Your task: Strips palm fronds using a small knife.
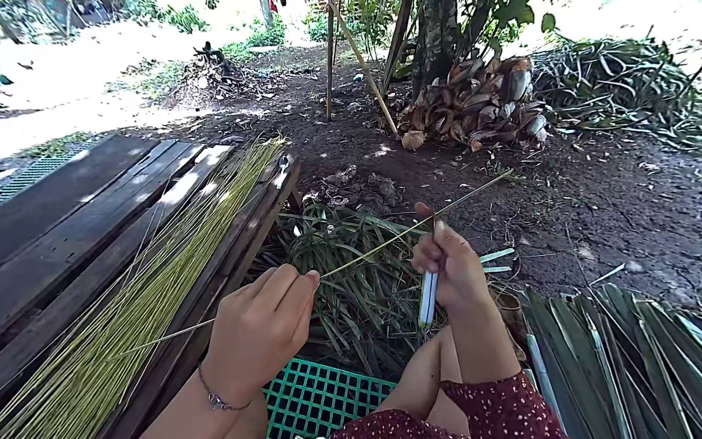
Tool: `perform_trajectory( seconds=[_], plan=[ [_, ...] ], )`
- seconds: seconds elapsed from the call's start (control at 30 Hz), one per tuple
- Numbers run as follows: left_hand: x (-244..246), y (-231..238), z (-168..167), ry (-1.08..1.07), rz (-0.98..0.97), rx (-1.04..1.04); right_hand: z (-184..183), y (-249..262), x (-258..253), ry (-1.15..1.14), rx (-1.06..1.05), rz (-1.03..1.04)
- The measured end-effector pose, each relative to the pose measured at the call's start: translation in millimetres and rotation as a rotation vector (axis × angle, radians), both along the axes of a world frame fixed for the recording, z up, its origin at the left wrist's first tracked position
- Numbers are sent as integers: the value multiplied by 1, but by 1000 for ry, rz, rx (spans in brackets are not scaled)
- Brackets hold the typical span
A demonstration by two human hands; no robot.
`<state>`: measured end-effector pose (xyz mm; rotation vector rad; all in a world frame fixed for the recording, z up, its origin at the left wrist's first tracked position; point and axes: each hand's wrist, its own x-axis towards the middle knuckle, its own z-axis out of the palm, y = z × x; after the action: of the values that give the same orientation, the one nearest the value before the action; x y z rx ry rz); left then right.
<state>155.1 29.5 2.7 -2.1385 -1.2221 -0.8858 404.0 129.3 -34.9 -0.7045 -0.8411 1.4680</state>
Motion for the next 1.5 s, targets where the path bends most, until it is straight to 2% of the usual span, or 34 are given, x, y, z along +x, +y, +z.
perform_trajectory(
  seconds=[0.07,0.1,0.23,0.3,0.37,0.53,0.6,0.67,0.8,0.87,0.93,1.03,1.13,1.2,1.27,1.33,1.5],
  plan=[
    [1,1,0,28,5,15,2,3,5,32,-32,-38],
    [2,2,-1,38,6,19,3,-2,2,33,-30,5],
    [5,5,-5,24,-13,4,-2,-39,-27,49,46,446],
    [6,5,-5,1,-26,-9,-6,-47,-38,85,65,527],
    [2,4,-6,-46,-29,-38,-9,-40,-33,82,105,412],
    [-17,0,-7,-161,3,-111,-11,19,32,33,27,-152],
    [-18,2,-9,-178,-1,-125,-8,25,42,57,-12,-232],
    [-18,4,-11,-196,-5,-153,-5,15,34,59,-13,-151],
    [-10,6,-13,-198,-21,-171,-8,-21,0,44,81,328],
    [-7,5,-12,-191,-32,-167,-9,-27,-10,44,94,442],
    [-8,3,-10,-194,-33,-166,-7,-19,-3,8,119,361],
    [-23,1,-8,-230,-11,-162,-5,12,44,-68,120,-4],
    [-36,3,-9,-227,48,-194,-1,41,89,-17,30,-337],
    [-33,4,-9,-173,104,-242,3,40,93,4,22,-393],
    [-23,6,-9,-146,119,-280,5,24,79,-46,69,-327],
    [-8,6,-7,-151,92,-295,3,1,53,-105,139,-150],
    [30,4,2,-173,-66,-239,-12,-57,-21,13,216,268]
  ],
)
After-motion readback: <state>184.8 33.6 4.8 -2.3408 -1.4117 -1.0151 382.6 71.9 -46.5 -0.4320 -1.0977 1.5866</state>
